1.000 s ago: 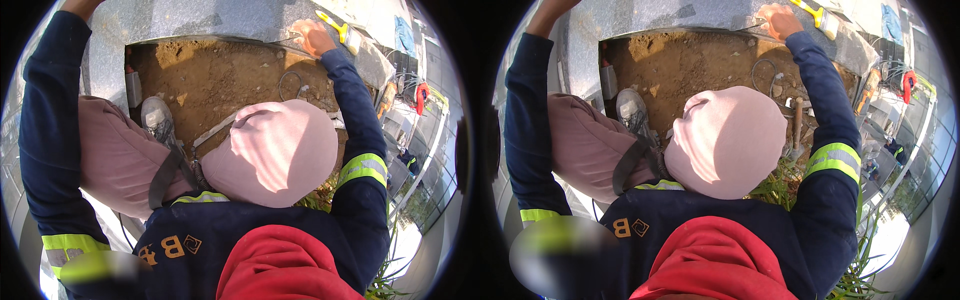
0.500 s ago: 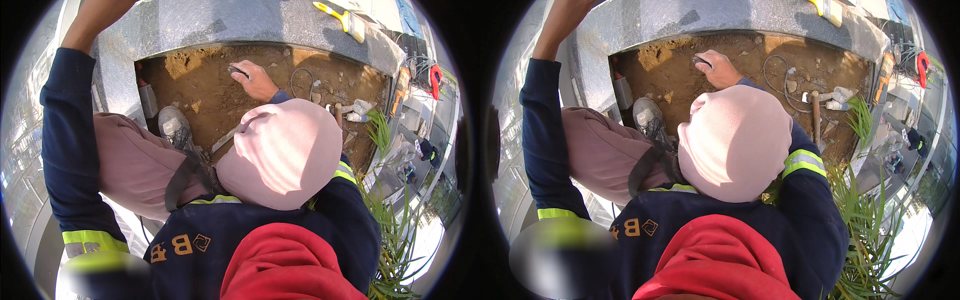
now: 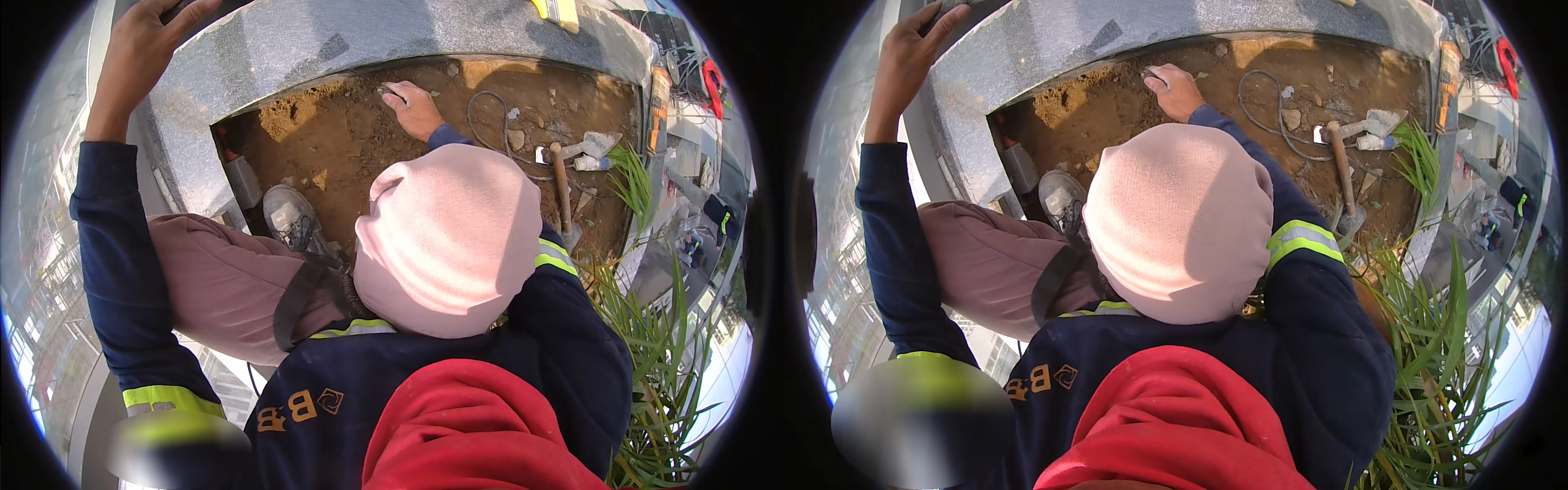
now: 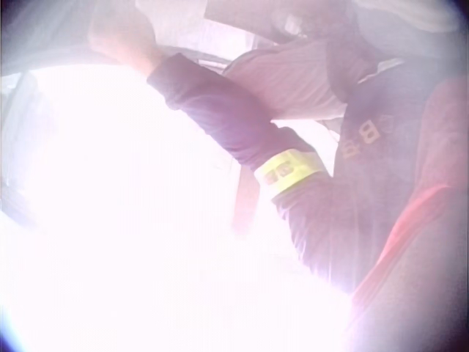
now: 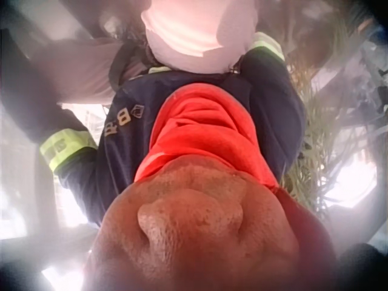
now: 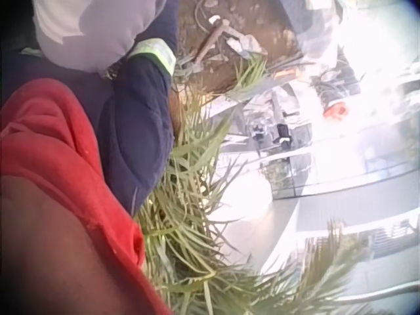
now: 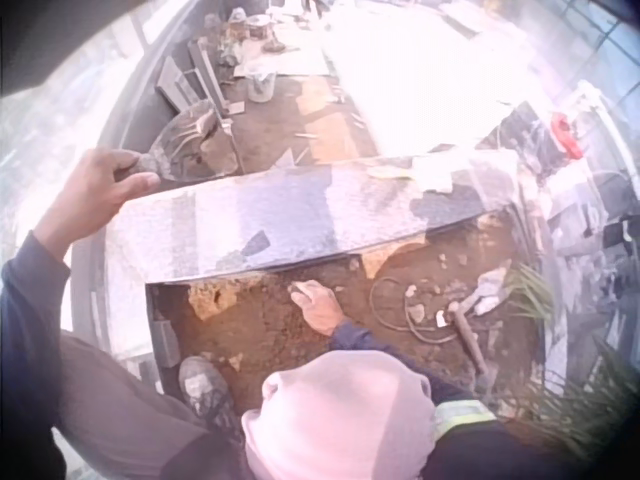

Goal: The person kneels and uses a trowel and a smaller tool to apply and smooth a gray grout-like material into the joints of a curved stone structure. The person repeatedly scoops material, fills gaps, and levels the surface along the stone edge.

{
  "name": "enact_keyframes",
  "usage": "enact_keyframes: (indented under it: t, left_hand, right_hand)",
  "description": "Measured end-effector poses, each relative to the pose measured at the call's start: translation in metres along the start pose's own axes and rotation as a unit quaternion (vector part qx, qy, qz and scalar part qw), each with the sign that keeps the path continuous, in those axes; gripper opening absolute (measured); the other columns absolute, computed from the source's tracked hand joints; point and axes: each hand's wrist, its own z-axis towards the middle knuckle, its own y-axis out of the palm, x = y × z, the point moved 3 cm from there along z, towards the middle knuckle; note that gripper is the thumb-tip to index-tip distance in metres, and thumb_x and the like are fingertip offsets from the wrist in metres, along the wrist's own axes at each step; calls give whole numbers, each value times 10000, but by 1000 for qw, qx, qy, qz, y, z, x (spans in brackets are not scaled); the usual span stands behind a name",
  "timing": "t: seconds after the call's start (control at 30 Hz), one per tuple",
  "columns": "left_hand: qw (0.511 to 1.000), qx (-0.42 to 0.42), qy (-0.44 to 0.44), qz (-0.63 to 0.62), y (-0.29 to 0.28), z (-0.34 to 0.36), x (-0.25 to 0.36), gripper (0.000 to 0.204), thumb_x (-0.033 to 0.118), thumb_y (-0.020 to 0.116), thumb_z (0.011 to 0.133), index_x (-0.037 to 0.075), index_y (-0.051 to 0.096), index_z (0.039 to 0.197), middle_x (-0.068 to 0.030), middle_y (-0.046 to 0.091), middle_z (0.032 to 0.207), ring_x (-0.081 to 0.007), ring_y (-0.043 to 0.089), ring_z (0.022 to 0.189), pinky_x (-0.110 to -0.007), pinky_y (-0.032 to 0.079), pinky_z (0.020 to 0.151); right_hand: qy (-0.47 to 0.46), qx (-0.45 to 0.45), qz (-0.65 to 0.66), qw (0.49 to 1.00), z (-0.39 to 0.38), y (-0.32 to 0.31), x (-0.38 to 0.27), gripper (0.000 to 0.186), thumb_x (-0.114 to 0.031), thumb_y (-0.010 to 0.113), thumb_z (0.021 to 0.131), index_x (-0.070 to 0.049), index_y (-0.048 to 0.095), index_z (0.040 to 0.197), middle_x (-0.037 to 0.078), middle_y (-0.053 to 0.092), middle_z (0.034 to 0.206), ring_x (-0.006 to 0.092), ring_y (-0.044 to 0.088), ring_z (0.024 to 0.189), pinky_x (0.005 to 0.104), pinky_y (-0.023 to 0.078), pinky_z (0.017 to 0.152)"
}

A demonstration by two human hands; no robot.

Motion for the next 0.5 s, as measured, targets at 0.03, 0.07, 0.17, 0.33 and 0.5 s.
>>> enact_keyframes:
  t: [0.03, 0.07, 0.17, 0.33, 0.5]
  left_hand:
    - [1000, -18, -11, 2, -4, 2, -1, 260, 194, 710, 903, -66, 698, 916, -103, 586, 661, -127, 516, 632, -349, 439, 601]
    - [1000, -17, -13, 7, -8, 3, -1, 258, 193, 709, 903, -64, 700, 918, -102, 588, 660, -127, 518, 632, -349, 440, 602]
    - [1000, -1, -4, 9, 4, -2, 0, 254, 192, 707, 904, -61, 706, 923, -100, 595, 660, -128, 524, 634, -348, 444, 607]
    - [999, 42, 15, 10, 8, -1, 8, 248, 191, 704, 907, -55, 717, 933, -97, 606, 659, -130, 533, 636, -347, 451, 614]
    - [1000, -4, 6, 20, -1, -2, 12, 243, 189, 703, 905, -52, 720, 931, -94, 610, 659, -126, 528, 637, -345, 445, 608]
  right_hand:
    - [-5, 4, 2, 1000, 0, -4, -1, 394, -272, 605, 1002, 39, 659, 1238, 219, 668, 1194, 398, 634, 1100, 429, 491, 963]
    - [0, -5, -2, 1000, 1, -8, -1, 400, -273, 602, 1002, 37, 655, 1249, 215, 668, 1207, 388, 633, 1119, 423, 489, 975]
    - [40, -45, -9, 998, -1, -23, 13, 468, -342, 579, 1014, 13, 626, 1315, 195, 646, 1293, 371, 601, 1210, 415, 453, 1043]
    - [16, -31, -55, 998, -1, -64, 32, 497, -370, 578, 1011, 31, 634, 1300, 225, 649, 1286, 385, 603, 1206, 431, 458, 1047]
    - [29, -43, -111, 993, 4, -83, 50, 520, -388, 585, 1004, 39, 641, 1294, 255, 620, 1346, 387, 581, 1260, 422, 427, 1097]
